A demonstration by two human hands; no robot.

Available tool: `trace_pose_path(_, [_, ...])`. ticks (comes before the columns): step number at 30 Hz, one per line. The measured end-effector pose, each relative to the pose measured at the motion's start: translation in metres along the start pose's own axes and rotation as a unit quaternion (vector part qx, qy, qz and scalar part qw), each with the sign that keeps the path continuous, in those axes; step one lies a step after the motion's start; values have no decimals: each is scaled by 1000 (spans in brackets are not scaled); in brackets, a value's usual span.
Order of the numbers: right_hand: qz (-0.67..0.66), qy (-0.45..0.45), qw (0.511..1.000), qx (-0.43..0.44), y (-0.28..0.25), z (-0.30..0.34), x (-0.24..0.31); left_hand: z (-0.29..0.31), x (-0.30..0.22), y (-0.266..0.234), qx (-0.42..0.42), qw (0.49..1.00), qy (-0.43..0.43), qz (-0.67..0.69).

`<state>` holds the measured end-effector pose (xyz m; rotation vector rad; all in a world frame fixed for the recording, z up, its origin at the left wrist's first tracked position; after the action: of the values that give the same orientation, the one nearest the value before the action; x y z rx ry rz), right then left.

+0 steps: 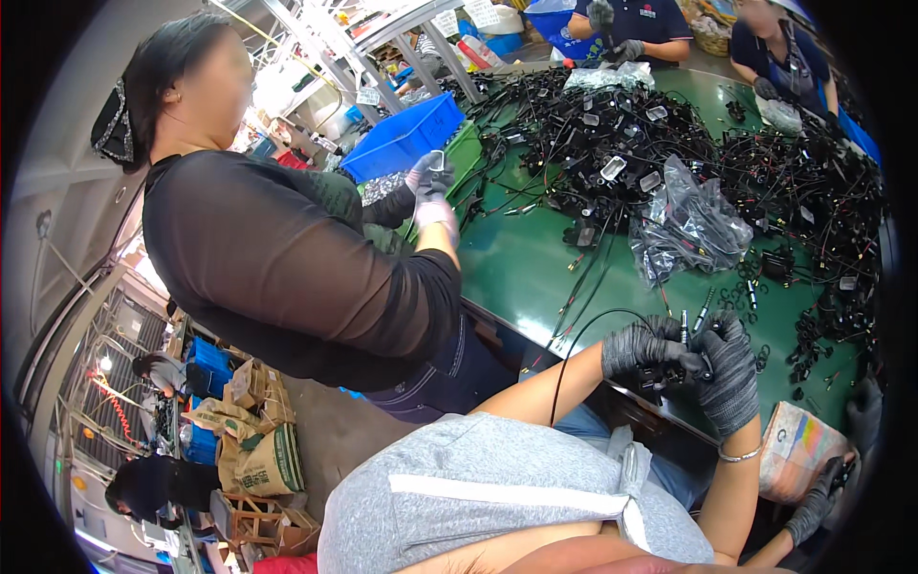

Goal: Assembling and securing electrical wire connectors and harnesses on a production line.

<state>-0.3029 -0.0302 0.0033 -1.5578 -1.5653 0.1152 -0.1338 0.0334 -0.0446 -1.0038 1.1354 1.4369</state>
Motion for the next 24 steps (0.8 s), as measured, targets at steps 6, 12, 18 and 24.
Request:
trace_pose_path(6, [-125,114,985,-36,6,0,-7,2,5,1,-1,998,11,58])
trace_pose_path(12, [-1,150,986,78,5,-3,-19,-11,38,-12,61,992,82,75])
trace_pose_path(18, [18,43,999,-7,-1,5,-7,1,22,1,44,971,34,233])
trace_pose_path(24, [94,23,995,-17,3,9,-12,3,15,-4,4,969,-8,246])
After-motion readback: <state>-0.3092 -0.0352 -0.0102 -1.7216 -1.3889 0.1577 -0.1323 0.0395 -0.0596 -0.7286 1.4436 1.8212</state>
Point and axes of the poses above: each hand's wrist, its own z-axis away from the middle knuckle, its own y-axis out of the palm, x = y × z, the point moved 1 cm from there along -z, towards the middle knuckle, and after that the axes turned 9 degrees about -x, right-handed, at the moved point
